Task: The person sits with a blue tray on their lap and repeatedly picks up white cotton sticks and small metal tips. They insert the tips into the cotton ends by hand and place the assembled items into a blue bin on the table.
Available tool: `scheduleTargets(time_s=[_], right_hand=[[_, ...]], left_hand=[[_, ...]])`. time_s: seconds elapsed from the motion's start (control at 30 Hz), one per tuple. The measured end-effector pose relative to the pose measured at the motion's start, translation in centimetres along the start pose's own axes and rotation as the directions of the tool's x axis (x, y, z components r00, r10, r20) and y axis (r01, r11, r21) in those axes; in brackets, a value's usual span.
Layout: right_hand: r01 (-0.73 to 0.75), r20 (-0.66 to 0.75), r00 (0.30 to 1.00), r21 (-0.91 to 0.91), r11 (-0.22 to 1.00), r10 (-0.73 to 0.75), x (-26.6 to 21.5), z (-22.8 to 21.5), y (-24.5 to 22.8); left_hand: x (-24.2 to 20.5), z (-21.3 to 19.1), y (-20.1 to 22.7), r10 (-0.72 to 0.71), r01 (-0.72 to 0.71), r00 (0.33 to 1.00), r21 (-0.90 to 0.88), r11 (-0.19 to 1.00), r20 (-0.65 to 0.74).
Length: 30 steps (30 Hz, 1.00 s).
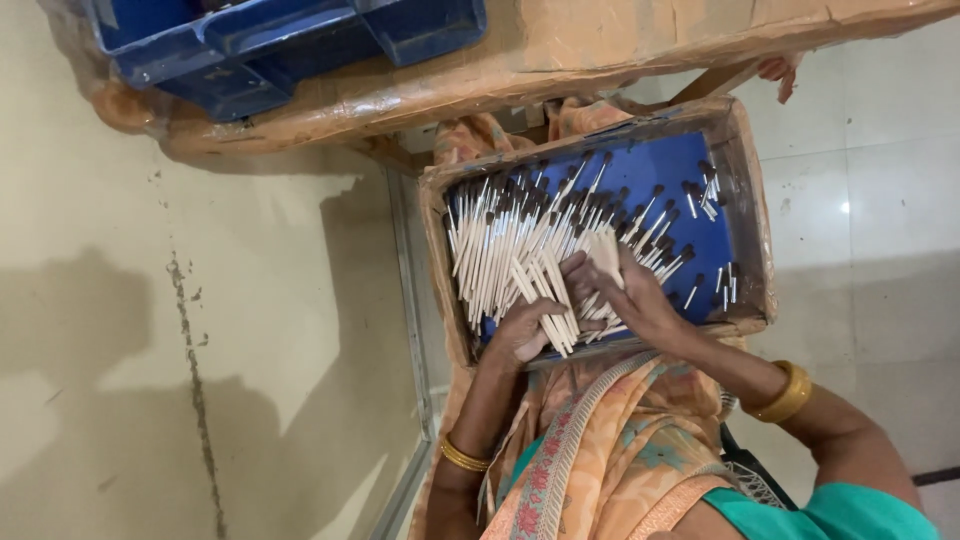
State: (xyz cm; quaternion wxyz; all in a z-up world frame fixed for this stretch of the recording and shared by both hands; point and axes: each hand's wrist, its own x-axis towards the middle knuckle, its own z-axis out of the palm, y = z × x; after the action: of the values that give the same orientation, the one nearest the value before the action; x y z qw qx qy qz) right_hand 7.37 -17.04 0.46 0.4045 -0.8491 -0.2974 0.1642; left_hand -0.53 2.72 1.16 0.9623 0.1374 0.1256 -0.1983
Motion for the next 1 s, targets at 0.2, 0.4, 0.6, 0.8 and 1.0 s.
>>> scheduleTargets(time_s=[0.2, 0.4, 0.6, 0.8, 1.0], right_hand=[[-0.268, 0.198, 0.961, 0.486, 0.831, 0.195, 1.7, -0.3, -4.7], [-0.122, 0.153, 0.987, 0.572, 0.811, 0.04, -0.1, 0.1, -1.5], [0.14, 0.325, 0.933, 0.059, 0.988, -0.152, -1.0, 1.1, 0.6], [0.573, 0.361, 0.799, -0.219, 0.79, -0.48, -0.2, 0.0, 0.8], [0.75, 0.351, 0.658, -0.393, 0.532, -0.667, 1.0, -2.5, -0.9]], left_hand=[[1.0, -9.5, -4.2, 0.017, 0.018, 0.989, 0.229, 0.973, -0.147], [0.0, -0.9, -0.4, 0.025, -0.022, 0.998, 0.048, 0.999, -0.053], [-0.2, -1.7, -0.5, 0.012, -0.01, 0.986, -0.01, 1.0, 0.163], [-0.8, -1.6, -0.1, 0.052, -0.08, 0.99, 0.214, 0.974, 0.133], [-0.9, -3.7, -0.5, 0.006, -0.02, 0.994, 0.14, 0.99, 0.106]])
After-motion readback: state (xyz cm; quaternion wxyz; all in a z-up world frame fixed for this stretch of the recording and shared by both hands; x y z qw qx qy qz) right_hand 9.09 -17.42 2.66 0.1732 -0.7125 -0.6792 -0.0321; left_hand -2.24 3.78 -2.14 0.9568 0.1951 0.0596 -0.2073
